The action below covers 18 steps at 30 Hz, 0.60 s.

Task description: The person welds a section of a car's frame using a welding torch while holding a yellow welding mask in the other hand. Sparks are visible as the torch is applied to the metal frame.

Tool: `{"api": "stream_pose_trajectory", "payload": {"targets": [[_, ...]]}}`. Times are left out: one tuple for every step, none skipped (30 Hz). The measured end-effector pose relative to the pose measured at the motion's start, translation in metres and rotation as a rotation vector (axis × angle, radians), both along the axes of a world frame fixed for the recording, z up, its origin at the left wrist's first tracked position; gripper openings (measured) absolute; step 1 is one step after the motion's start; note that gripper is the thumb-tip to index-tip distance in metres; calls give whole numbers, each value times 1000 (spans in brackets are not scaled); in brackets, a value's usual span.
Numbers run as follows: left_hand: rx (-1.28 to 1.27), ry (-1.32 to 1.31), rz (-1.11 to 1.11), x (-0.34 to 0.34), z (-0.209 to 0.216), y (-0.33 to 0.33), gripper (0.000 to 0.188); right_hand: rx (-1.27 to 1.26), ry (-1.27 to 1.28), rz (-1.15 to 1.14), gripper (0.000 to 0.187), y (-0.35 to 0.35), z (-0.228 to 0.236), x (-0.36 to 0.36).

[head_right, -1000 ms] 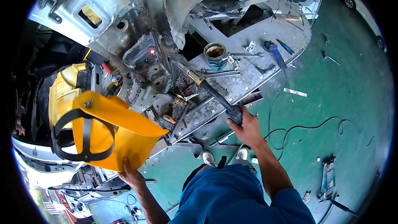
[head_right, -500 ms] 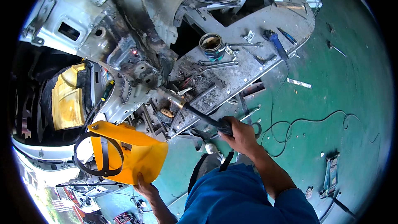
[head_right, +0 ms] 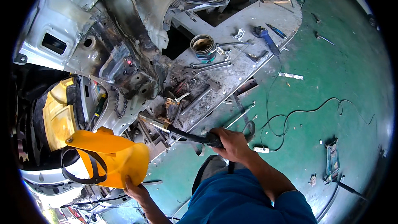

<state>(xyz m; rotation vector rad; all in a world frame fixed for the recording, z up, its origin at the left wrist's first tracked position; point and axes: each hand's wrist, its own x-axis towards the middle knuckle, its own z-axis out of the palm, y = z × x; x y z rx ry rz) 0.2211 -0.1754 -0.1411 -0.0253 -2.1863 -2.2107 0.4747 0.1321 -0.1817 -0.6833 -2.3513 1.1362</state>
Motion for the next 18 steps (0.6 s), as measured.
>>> {"api": "stream_pose_trajectory", "payload": {"targets": [[12,-5,7,-12,-5,-2,47,3,0,1,45,1,4,-4],[23,-6,15,-22,-7,0,47,5,2,3,45,1,8,-7],[35,-8,26,-26,-9,2,47,2,11,7,46,-1,10,-7],[59,-38,55,-24,-10,1,47,-1,20,13,47,-3,12,-6],[72,-43,60,-24,-10,5,47,3,38,18,47,-1,14,-6],[84,-48,67,-25,-12,5,47,8,34,36,47,3,14,-5],[97,-54,76,-24,-16,5,47,6,21,48,47,9,16,-1],[-37,36,57,-24,-27,-3,46,-2,11,65,47,14,18,1],[-178,124,41,-23,-36,-9,45,-14,1,84,47,19,17,3],[-214,137,44,-18,-45,-14,44,-5,3,97,47,26,14,7],[-252,151,47,-9,-41,-7,43,-1,12,109,47,34,9,11],[-183,94,68,0,-38,2,41,2,20,125,47,43,4,16],[-111,37,92,9,-35,12,40,5,28,144,47,52,-1,21],[5,-15,188,29,-15,46,38,-8,20,159,48,62,-9,27],[17,-12,182,43,-14,56,37,-15,15,179,48,73,-14,36],[29,-9,178,57,-14,63,37,-23,9,202,48,84,-20,44],[41,-7,177,75,-14,70,36,-51,20,223,47,97,-24,55],[-33,27,246,94,-20,78,34,-80,31,254,47,112,-27,66]]}}
